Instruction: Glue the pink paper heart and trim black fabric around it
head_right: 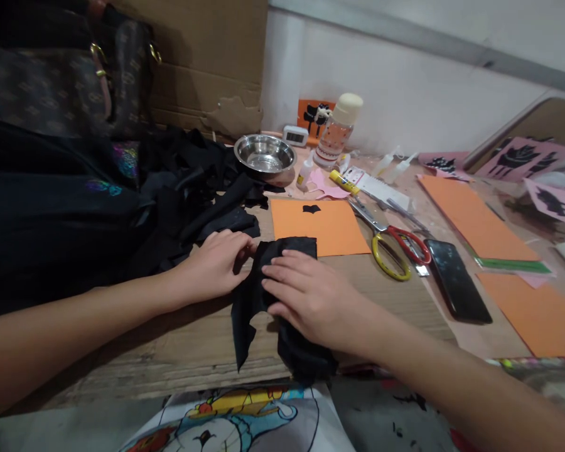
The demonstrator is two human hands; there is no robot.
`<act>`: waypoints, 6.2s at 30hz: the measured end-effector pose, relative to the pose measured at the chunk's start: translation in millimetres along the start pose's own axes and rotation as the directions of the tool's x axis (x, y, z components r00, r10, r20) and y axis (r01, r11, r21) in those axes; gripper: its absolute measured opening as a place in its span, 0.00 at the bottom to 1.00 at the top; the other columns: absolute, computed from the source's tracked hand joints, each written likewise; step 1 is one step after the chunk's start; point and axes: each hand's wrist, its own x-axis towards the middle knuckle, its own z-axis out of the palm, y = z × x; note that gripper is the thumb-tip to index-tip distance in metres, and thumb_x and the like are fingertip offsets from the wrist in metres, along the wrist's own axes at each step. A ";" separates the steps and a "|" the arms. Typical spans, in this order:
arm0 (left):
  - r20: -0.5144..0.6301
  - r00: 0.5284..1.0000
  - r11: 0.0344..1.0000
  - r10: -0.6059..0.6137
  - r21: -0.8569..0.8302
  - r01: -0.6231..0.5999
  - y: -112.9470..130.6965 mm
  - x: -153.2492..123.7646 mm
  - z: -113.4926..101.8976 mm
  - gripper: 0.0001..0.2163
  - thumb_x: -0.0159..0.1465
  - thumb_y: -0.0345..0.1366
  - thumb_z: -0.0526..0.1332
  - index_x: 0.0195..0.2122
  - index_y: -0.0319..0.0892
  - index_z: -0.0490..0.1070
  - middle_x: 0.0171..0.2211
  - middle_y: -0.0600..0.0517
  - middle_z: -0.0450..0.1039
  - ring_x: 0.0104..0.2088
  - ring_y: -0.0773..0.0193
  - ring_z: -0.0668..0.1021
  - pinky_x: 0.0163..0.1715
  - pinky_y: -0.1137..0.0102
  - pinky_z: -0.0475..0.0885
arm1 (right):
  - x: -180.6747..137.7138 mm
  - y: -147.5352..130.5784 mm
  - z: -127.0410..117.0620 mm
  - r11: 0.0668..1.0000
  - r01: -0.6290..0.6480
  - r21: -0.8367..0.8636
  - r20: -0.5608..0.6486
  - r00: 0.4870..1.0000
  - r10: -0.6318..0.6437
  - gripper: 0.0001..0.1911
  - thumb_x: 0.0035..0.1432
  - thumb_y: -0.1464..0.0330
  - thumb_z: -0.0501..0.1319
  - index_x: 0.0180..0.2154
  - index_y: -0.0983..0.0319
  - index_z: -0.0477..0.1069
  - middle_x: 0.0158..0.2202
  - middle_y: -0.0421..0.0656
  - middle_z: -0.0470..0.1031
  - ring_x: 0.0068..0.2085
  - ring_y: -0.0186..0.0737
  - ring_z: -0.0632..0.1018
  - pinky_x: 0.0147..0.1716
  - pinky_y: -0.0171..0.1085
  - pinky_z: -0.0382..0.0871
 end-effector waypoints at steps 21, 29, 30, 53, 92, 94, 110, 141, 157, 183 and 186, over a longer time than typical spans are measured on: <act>0.284 0.921 0.874 0.265 0.334 -0.354 21.6 -47.4 20.6 0.41 0.71 0.54 0.59 0.71 0.21 0.54 0.73 0.26 0.46 0.73 0.36 0.56 0.69 0.49 0.60 | -38.8 10.2 28.6 0.980 -0.138 0.141 0.315 0.945 0.088 0.42 0.70 0.56 0.62 0.75 0.66 0.49 0.76 0.54 0.51 0.76 0.51 0.54 0.74 0.53 0.51; 0.506 0.856 0.896 0.109 0.323 -0.305 24.7 -46.2 -8.7 0.40 0.73 0.55 0.53 0.74 0.25 0.49 0.74 0.30 0.37 0.74 0.38 0.50 0.71 0.47 0.55 | -78.8 13.7 10.2 0.942 -0.287 0.171 0.325 0.919 0.221 0.44 0.65 0.53 0.67 0.74 0.62 0.54 0.75 0.54 0.54 0.74 0.54 0.59 0.71 0.55 0.58; 0.520 0.848 0.897 0.105 0.319 -0.307 23.9 -46.4 -12.0 0.41 0.72 0.56 0.55 0.74 0.26 0.49 0.74 0.31 0.38 0.74 0.38 0.50 0.72 0.47 0.54 | -80.7 12.3 8.6 0.935 -0.307 0.178 0.315 0.918 0.241 0.44 0.63 0.53 0.69 0.72 0.62 0.58 0.75 0.55 0.55 0.74 0.55 0.60 0.71 0.55 0.59; 0.494 0.827 0.899 0.269 0.178 -0.400 13.3 -42.0 -30.7 0.48 0.59 0.61 0.69 0.72 0.35 0.58 0.73 0.32 0.51 0.74 0.40 0.55 0.72 0.49 0.53 | -8.5 2.4 -3.3 0.977 -0.067 0.204 0.307 0.952 0.001 0.42 0.68 0.54 0.64 0.72 0.71 0.55 0.75 0.56 0.54 0.75 0.51 0.55 0.74 0.52 0.51; -0.124 0.895 0.887 0.428 -0.131 -0.442 13.8 -28.6 -11.0 0.07 0.71 0.24 0.57 0.40 0.41 0.73 0.36 0.49 0.78 0.39 0.61 0.78 0.45 0.65 0.73 | -39.3 35.3 23.3 0.910 -0.218 0.352 0.282 0.952 0.120 0.33 0.74 0.55 0.56 0.71 0.66 0.60 0.74 0.54 0.59 0.75 0.51 0.58 0.73 0.55 0.53; -0.136 0.869 0.861 0.475 -0.129 -0.491 15.3 -31.7 -9.5 0.09 0.71 0.22 0.55 0.42 0.40 0.72 0.36 0.48 0.78 0.39 0.61 0.77 0.45 0.65 0.73 | -38.8 35.3 23.1 0.910 -0.224 0.350 0.290 0.949 0.122 0.33 0.73 0.55 0.57 0.70 0.67 0.62 0.74 0.54 0.59 0.74 0.52 0.59 0.73 0.55 0.54; -0.073 0.841 0.839 0.536 -0.061 -0.540 34.6 -41.9 -1.8 0.10 0.72 0.28 0.55 0.49 0.36 0.74 0.55 0.37 0.79 0.57 0.53 0.79 0.61 0.57 0.73 | -43.0 38.8 29.6 0.895 -0.242 0.373 0.275 0.951 0.142 0.33 0.72 0.59 0.60 0.72 0.60 0.58 0.74 0.50 0.58 0.74 0.50 0.59 0.73 0.54 0.54; 0.343 0.916 0.948 0.207 0.161 -0.274 -0.8 -34.8 1.4 0.39 0.72 0.57 0.55 0.76 0.42 0.43 0.75 0.41 0.41 0.74 0.44 0.51 0.72 0.49 0.57 | -38.6 36.4 15.1 0.891 -0.279 0.359 0.431 0.896 0.108 0.44 0.69 0.47 0.58 0.75 0.61 0.45 0.76 0.54 0.47 0.76 0.53 0.50 0.74 0.60 0.38; 0.202 0.907 0.865 0.370 0.282 -0.415 -1.5 -36.7 -3.1 0.40 0.69 0.41 0.64 0.76 0.43 0.43 0.73 0.43 0.50 0.73 0.48 0.60 0.72 0.53 0.57 | -29.9 30.6 -1.8 0.866 -0.359 0.349 0.479 0.862 0.165 0.43 0.69 0.47 0.58 0.73 0.62 0.49 0.75 0.52 0.47 0.75 0.53 0.52 0.74 0.55 0.43; 0.259 0.884 0.873 0.389 0.202 -0.443 20.9 -34.3 -17.0 0.35 0.70 0.34 0.62 0.75 0.38 0.49 0.73 0.42 0.50 0.73 0.51 0.58 0.73 0.56 0.53 | -48.8 36.6 17.7 0.941 -0.205 0.268 0.289 0.949 0.124 0.43 0.70 0.55 0.61 0.75 0.51 0.38 0.75 0.43 0.49 0.73 0.51 0.61 0.73 0.52 0.55; 0.297 0.870 0.886 0.393 0.131 -0.445 24.9 -30.5 -18.4 0.33 0.72 0.29 0.57 0.76 0.42 0.48 0.71 0.45 0.57 0.72 0.55 0.61 0.72 0.60 0.57 | -50.4 36.7 19.2 0.936 -0.201 0.290 0.244 0.961 0.131 0.44 0.69 0.58 0.64 0.74 0.49 0.40 0.75 0.41 0.52 0.72 0.53 0.64 0.72 0.52 0.58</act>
